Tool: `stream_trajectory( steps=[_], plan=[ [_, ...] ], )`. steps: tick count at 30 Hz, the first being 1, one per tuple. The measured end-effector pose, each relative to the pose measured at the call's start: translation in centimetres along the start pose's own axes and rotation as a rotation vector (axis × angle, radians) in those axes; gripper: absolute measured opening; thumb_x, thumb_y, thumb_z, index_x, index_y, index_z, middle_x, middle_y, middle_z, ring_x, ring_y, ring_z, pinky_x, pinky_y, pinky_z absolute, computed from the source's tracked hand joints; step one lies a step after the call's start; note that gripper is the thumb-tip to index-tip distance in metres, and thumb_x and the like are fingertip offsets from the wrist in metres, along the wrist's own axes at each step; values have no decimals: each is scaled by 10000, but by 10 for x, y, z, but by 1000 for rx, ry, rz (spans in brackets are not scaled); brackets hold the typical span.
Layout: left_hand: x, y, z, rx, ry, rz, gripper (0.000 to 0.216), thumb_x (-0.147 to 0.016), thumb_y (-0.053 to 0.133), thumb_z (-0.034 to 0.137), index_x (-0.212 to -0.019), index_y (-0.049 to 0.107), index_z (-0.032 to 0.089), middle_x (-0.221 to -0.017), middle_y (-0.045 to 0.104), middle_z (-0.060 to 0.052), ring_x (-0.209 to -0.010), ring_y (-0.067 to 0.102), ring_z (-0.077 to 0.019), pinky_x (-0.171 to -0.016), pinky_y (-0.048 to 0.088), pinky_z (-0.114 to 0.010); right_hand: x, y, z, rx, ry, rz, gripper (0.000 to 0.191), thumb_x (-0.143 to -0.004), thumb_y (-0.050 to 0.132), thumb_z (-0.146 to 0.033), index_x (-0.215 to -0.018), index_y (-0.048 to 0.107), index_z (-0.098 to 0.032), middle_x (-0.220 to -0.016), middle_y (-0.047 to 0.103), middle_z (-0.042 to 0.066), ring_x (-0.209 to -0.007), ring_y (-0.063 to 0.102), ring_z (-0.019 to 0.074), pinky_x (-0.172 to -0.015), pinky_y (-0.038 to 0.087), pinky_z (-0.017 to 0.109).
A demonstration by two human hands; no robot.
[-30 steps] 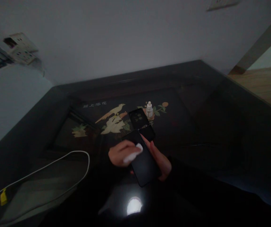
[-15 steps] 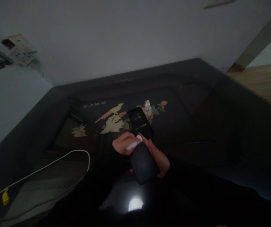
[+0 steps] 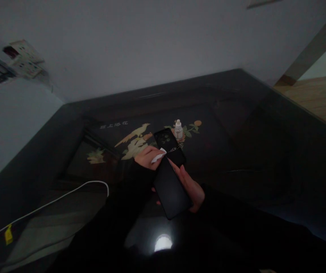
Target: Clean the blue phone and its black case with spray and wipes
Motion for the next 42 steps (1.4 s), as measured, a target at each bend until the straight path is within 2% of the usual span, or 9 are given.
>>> stream_trajectory(
  steps=[3,4,7,10,16,25,34,38,42],
  plan=[
    [23,5,57,124,126,-96,202,-824,469,230,-884,651,165,-761,611,-35,-642,563,-71,-561,436,-159,-2,-5,-2,4,-57,40,514,-855,243,-550,-1322,247,-337,-1152,528,56,-851,585,177,-737,470,410],
    [33,-2,75,165,152,14,260,-854,424,280,-830,660,172,-687,606,-21,-566,527,-66,-512,406,-170,-3,-6,-3,6,-74,52,518,-857,233,-547,-1320,266,-317,-1153,527,54,-874,578,174,-754,466,393],
    [48,-2,95,193,129,-15,268,-862,426,263,-750,658,188,-613,610,14,-474,445,-54,-498,367,-191,-5,-7,-3,5,-85,69,530,-861,188,-549,-1318,288,-299,-1161,523,46,-912,565,167,-774,458,372],
    [34,0,67,91,231,-48,252,-854,414,252,-864,650,165,-704,616,-25,-561,515,-79,-512,401,-193,-4,-5,-4,-3,-67,66,534,-858,171,-562,-1326,258,-319,-1194,503,50,-911,561,172,-761,461,390],
    [-3,4,-15,19,-18,13,135,-761,549,214,-829,653,163,-763,613,-30,-676,574,-88,-626,463,-190,-2,-1,-1,-44,-9,32,510,-857,143,-570,-1327,199,-380,-1235,474,55,-885,562,179,-735,462,438],
    [56,-1,104,261,199,-155,217,-855,440,212,-802,647,176,-647,624,17,-497,473,-57,-505,367,-201,-9,-12,-8,-2,-94,130,310,-849,484,-318,-1117,490,-162,-1121,522,74,-947,545,186,-792,464,389],
    [-7,0,-17,-31,14,11,132,-762,546,210,-817,656,160,-752,618,-33,-667,579,-88,-626,471,-191,-3,-2,-1,46,-7,37,532,-850,86,-582,-1332,179,-377,-1248,469,51,-917,562,184,-765,447,451],
    [19,11,41,165,123,-117,209,-823,452,220,-887,644,170,-774,600,-33,-654,560,-70,-564,435,-164,-4,-10,-16,550,-303,145,598,-860,38,-554,-1279,367,-282,-1111,581,54,-884,587,152,-781,466,376],
    [54,9,93,267,172,-48,247,-860,422,276,-785,645,200,-629,599,15,-505,470,-64,-490,346,-208,-1,-11,-26,834,-412,263,765,-861,-76,-466,-1122,536,-89,-967,651,67,-797,603,108,-686,501,257]
  ],
)
Point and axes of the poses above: each hand's wrist, its own x-axis away from the middle knuckle, its own y-axis out of the palm, z = x × y, the point moved 6 cm from there along -x, towards the middle knuckle
